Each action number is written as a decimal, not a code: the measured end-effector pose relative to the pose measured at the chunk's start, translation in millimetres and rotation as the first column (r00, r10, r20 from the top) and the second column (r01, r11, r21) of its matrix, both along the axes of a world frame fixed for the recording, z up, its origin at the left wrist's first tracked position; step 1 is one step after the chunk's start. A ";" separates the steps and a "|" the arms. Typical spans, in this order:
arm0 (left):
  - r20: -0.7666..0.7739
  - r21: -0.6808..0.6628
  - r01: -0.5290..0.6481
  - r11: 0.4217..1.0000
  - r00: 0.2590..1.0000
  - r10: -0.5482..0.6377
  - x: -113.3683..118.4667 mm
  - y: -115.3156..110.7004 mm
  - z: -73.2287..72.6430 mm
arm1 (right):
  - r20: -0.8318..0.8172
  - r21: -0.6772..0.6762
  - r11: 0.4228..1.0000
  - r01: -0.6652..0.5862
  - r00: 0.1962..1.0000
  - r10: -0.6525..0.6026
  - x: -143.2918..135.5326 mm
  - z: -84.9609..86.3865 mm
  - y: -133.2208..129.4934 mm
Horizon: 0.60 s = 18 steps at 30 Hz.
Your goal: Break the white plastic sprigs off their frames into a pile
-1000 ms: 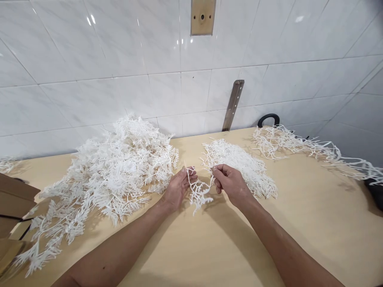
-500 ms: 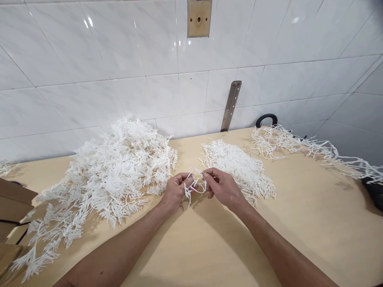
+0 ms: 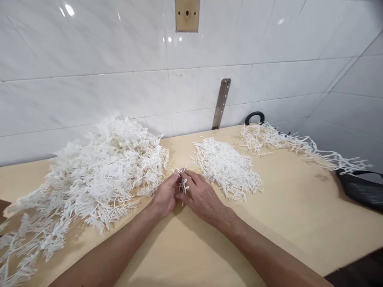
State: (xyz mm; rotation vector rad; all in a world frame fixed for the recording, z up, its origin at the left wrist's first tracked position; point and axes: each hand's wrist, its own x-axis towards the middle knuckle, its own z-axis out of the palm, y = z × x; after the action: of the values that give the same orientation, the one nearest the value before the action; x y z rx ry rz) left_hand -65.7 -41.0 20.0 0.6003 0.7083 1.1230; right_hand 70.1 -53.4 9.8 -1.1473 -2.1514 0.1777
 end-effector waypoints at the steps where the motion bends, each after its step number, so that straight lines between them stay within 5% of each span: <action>1: 0.013 -0.002 0.015 1.000 1.000 -0.014 0.1 -0.5 1.0 | -0.035 0.027 1.000 0.012 0.999 -0.011 2.5 0.4 2.3; 5: -0.013 0.047 0.039 0.998 0.999 -0.039 -2.1 2.0 2.7 | -0.220 -0.016 0.999 0.044 0.974 -0.047 17.7 9.7 9.2; 8: -0.102 -0.009 -0.011 1.000 0.995 0.010 -7.4 7.7 4.7 | -0.343 -0.316 0.949 -0.001 0.933 -0.113 28.1 22.1 6.8; 11: -0.147 -0.020 -0.095 0.995 0.985 0.091 -14.2 13.2 8.1 | -0.452 -0.586 0.761 -0.277 0.892 -0.023 31.8 32.3 -0.2; 14: -0.098 -0.025 -0.061 0.998 0.993 0.059 -18.4 16.3 9.9 | -0.541 -0.647 0.588 -0.486 0.836 0.095 34.8 34.8 1.4; 16: -0.099 -0.026 -0.041 0.999 0.994 0.039 -18.7 17.0 8.8 | -0.620 -0.619 0.594 -0.514 0.784 0.032 46.3 34.5 12.5; 18: -0.121 -0.005 -0.035 0.999 0.992 0.034 -17.7 17.3 6.3 | -0.758 -0.518 0.736 -0.436 0.633 -0.159 70.8 36.2 28.2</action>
State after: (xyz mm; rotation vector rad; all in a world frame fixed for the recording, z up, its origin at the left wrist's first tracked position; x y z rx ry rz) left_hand -83.4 -23.7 26.2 0.6561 0.8289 1.1224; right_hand 140.9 -25.2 46.0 -0.9558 -1.3639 1.3806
